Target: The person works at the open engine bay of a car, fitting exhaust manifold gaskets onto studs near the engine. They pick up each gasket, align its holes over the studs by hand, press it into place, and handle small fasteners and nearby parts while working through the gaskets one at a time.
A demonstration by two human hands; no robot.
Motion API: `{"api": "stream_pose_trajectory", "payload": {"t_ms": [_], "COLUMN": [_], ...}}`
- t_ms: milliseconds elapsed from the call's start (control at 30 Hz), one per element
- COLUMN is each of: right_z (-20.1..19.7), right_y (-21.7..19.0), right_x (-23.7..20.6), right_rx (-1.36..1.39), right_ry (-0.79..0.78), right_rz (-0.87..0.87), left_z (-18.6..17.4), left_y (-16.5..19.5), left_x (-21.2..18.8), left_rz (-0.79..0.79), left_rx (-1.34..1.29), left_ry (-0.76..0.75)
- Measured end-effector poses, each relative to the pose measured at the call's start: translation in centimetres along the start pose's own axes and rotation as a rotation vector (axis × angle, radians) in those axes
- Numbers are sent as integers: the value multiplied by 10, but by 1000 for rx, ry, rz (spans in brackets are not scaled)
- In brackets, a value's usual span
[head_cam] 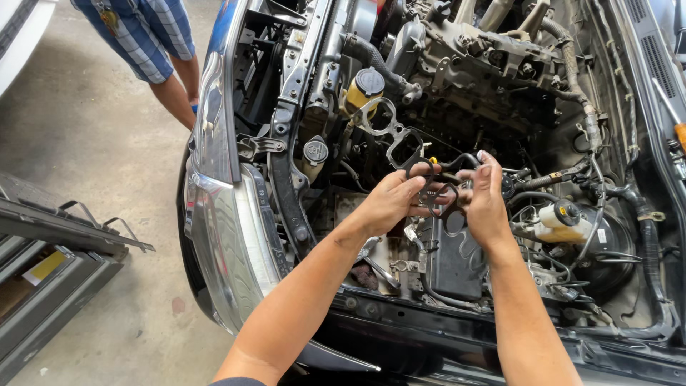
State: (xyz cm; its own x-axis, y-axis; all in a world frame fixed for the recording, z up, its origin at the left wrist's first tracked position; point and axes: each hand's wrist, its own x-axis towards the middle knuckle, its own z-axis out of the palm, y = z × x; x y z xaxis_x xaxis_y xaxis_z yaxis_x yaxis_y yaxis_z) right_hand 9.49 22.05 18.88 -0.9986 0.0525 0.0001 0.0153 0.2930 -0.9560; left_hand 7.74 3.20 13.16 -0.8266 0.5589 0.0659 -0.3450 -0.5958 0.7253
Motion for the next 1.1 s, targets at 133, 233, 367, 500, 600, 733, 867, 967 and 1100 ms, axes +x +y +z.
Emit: {"api": "stream_pose_trajectory", "payload": {"t_ms": [133, 233, 367, 500, 600, 733, 867, 967, 1100], "right_z": [3, 16, 29, 30, 30, 31, 35, 36, 38], "right_y": [-21, -33, -40, -41, -40, -40, -43, -46, -50], "right_x": [-21, -30, -30, -29, -29, -29, -33, -38, -41], "right_rx": [-408, -296, -91, -152, -157, -223, -411, -484, -514], "right_ry": [28, -82, -213, -211, -202, -186, -143, -146, -159], "right_rz": [-570, -570, -468, -439, -494, -469, -616, -629, -646], "left_z": [9, 10, 8, 7, 8, 12, 14, 14, 11], "left_y": [-3, -9, -19, -25, -25, -21, -12, -7, -12], "left_x": [3, 6, 8, 7, 6, 2, -3, -5, -2], "left_rz": [19, 72, 162, 231, 264, 283, 209, 228, 316], "left_rx": [1, 19, 80, 129, 142, 308, 648, 656, 487], "left_ry": [182, 165, 74, 67, 49, 69, 187, 163, 85]}}
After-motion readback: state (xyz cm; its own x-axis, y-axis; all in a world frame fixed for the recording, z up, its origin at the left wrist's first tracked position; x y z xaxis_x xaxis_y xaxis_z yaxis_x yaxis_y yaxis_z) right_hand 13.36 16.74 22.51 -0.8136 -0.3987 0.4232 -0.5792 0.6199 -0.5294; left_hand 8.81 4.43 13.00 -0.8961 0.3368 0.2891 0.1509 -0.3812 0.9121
